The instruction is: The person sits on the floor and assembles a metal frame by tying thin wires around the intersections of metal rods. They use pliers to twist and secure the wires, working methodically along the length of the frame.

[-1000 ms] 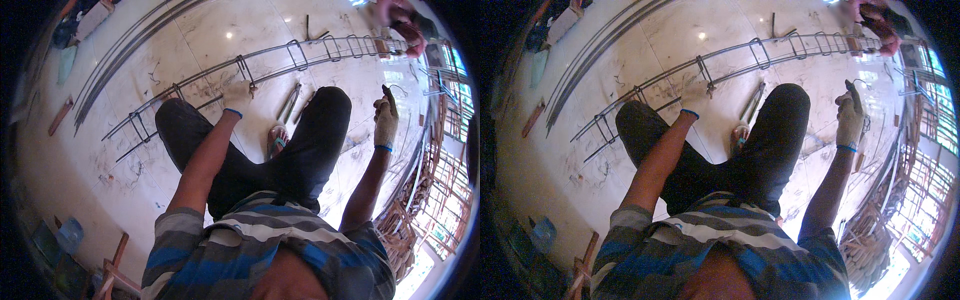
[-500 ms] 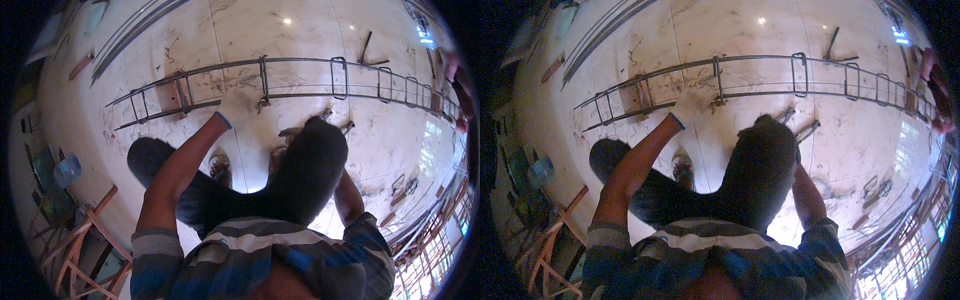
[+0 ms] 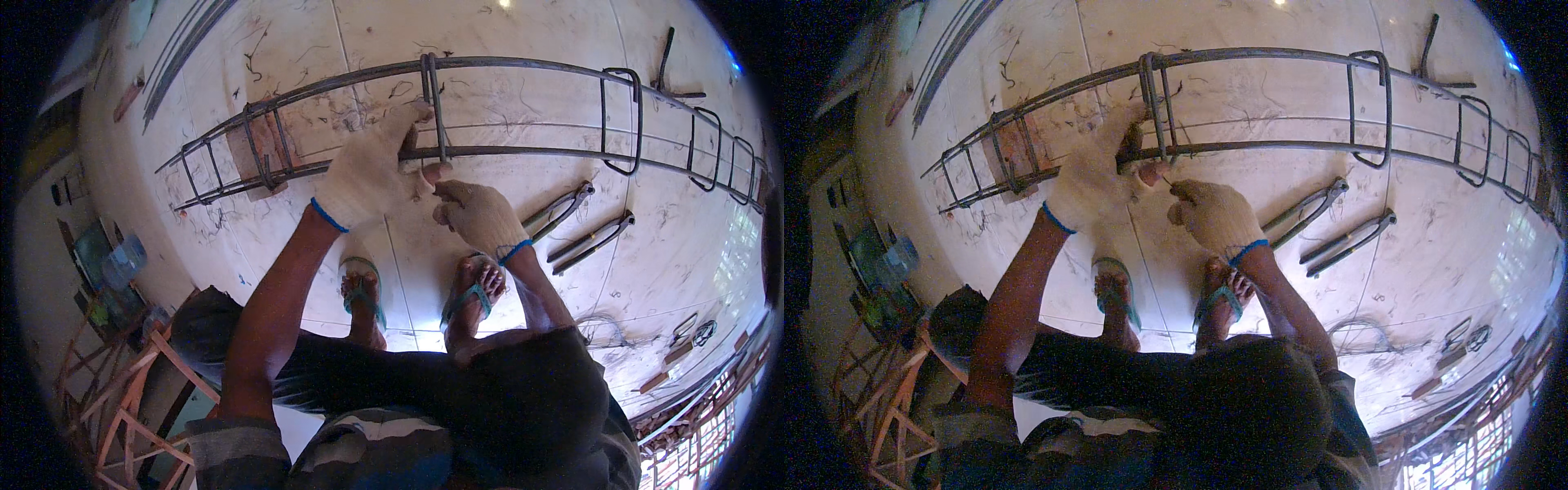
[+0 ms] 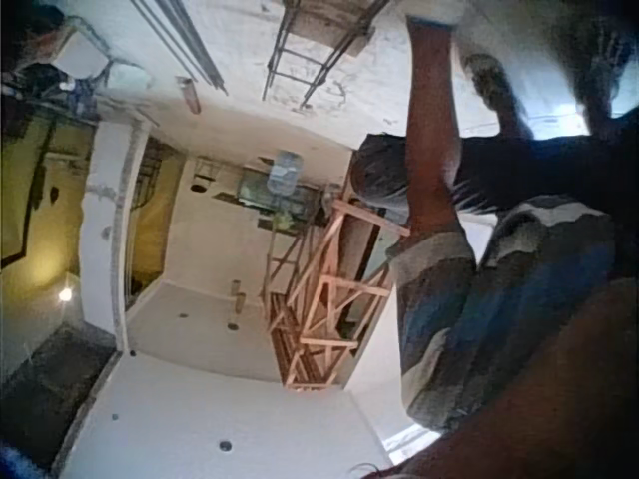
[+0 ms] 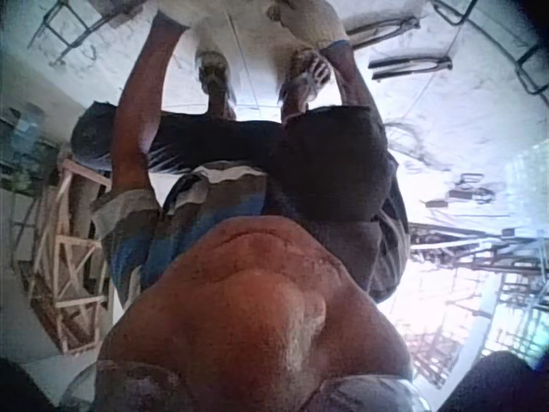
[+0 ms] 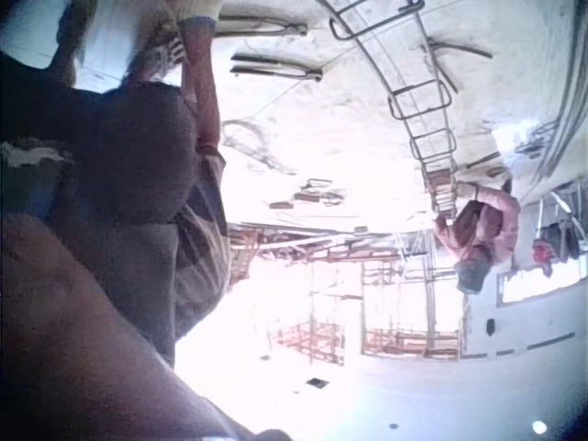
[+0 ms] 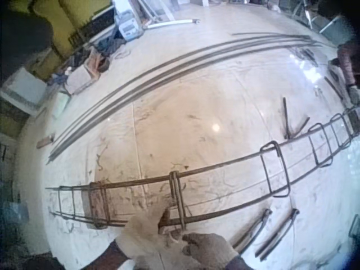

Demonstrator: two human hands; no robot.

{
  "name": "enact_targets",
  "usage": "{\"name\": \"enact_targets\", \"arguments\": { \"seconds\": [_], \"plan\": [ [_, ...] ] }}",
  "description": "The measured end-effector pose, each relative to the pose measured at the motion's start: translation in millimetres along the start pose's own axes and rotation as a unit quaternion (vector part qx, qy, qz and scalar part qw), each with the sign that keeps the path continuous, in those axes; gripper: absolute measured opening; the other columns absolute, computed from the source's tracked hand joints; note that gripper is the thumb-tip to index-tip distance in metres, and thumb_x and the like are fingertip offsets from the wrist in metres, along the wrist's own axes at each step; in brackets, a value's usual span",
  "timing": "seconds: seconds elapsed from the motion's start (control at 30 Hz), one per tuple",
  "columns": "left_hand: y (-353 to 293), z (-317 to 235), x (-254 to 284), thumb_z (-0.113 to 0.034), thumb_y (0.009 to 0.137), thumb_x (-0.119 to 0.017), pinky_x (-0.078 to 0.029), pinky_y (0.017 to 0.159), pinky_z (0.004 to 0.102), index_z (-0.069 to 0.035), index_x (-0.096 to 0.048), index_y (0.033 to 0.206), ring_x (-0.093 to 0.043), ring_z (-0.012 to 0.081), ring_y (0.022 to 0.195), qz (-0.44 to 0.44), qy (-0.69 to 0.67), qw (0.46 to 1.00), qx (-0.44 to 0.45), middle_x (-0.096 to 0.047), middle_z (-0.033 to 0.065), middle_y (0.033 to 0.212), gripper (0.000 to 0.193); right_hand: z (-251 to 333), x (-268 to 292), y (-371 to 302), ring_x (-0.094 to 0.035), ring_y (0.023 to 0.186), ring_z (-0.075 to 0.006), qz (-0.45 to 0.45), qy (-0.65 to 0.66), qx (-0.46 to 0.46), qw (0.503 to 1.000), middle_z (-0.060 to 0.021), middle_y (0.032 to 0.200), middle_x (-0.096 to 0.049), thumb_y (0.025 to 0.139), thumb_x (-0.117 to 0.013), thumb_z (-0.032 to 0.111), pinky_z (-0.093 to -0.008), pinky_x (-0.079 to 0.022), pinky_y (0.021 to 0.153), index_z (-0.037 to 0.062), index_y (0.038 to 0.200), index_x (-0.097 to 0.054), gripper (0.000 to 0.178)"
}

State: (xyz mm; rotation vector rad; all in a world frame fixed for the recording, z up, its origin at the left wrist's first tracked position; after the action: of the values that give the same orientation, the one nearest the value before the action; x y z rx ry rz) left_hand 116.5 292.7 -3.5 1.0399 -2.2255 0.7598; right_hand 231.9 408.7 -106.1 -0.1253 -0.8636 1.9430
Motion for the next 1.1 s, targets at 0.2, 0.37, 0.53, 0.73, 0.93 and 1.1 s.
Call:
{"name": "enact_targets", "arguments": {
  "seconds": [0.2,0.37,0.53,0.73,0.93,1.1],
  "plan": [
    [7,46,0,-0.025,0.107,-0.054,-0.054,0.086,0.0345,-0.004,-0.058,0.135,-0.065,0.0202,0.094,0.006,-0.083,0.994,0.073,-0.068,0.0104,0.105,0.035,26,16,1,-0.072,0.095,-0.0382,-0.083,-0.013,0.002,0.996,-0.0187,0.105,-0.075,0.087,-0.066,0.035,-0.0481,-0.057,0.086,0.0081,0.122,-0.072,0.045],
    [11,39,-11,-0.016,0.108,-0.050,-0.053,0.091,0.0290,-0.001,-0.060,0.137,-0.064,0.0145,0.103,0.114,-0.186,0.967,0.130,-0.069,0.0057,0.111,0.035,32,16,-11,-0.075,0.085,-0.0340,-0.175,-0.022,0.009,0.984,-0.0197,0.096,-0.075,0.087,-0.069,0.030,-0.0426,-0.058,0.080,0.0043,0.126,-0.071,0.047],
    [15,34,-18,-0.014,0.103,-0.060,-0.055,0.091,0.0274,0.004,-0.056,0.142,-0.066,0.0140,0.108,0.097,-0.095,0.991,-0.006,-0.071,0.0078,0.119,0.043,38,16,-26,-0.073,0.090,-0.0399,-0.221,-0.015,0.044,0.974,-0.0187,0.096,-0.076,0.087,-0.070,0.033,-0.0503,-0.057,0.079,0.0075,0.120,-0.071,0.042],
    [2,26,-8,-0.022,0.098,-0.071,-0.057,0.085,0.0304,0.001,-0.067,0.127,-0.070,0.0140,0.099,0.004,-0.111,0.994,-0.014,-0.075,0.0077,0.108,0.037,44,24,-33,-0.074,0.087,-0.0385,-0.237,0.038,0.011,0.971,-0.0171,0.092,-0.076,0.088,-0.074,0.032,-0.0484,-0.057,0.077,0.0054,0.120,-0.071,0.042],
    [-7,17,-3,-0.042,0.094,-0.075,-0.057,0.082,0.0407,-0.011,-0.074,0.109,-0.074,0.0305,0.089,-0.126,-0.060,0.990,-0.013,-0.076,0.0138,0.094,0.035,36,15,-32,-0.074,0.089,-0.0390,-0.290,0.039,0.037,0.956,-0.0187,0.093,-0.076,0.088,-0.073,0.036,-0.0491,-0.057,0.078,0.0074,0.121,-0.072,0.044],
    [-12,-7,1,-0.022,0.094,-0.072,-0.058,0.079,0.0380,-0.011,-0.071,0.117,-0.076,0.0232,0.086,-0.152,0.021,0.987,-0.042,-0.078,0.0073,0.090,0.026,37,15,-36,-0.073,0.092,-0.0409,-0.306,-0.007,0.035,0.951,-0.0198,0.096,-0.076,0.089,-0.072,0.040,-0.0507,-0.057,0.080,0.0093,0.122,-0.072,0.045]
  ]
}}
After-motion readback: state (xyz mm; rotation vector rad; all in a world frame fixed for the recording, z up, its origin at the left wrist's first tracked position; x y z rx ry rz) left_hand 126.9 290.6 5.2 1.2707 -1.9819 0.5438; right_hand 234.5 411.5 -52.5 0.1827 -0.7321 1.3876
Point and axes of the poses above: each hand's wrist, its own y-axis towards the middle knuckle, its own x-axis out of the back of the hand, z = x × y, the point moved 8 cm from there along y, towards the middle knuckle
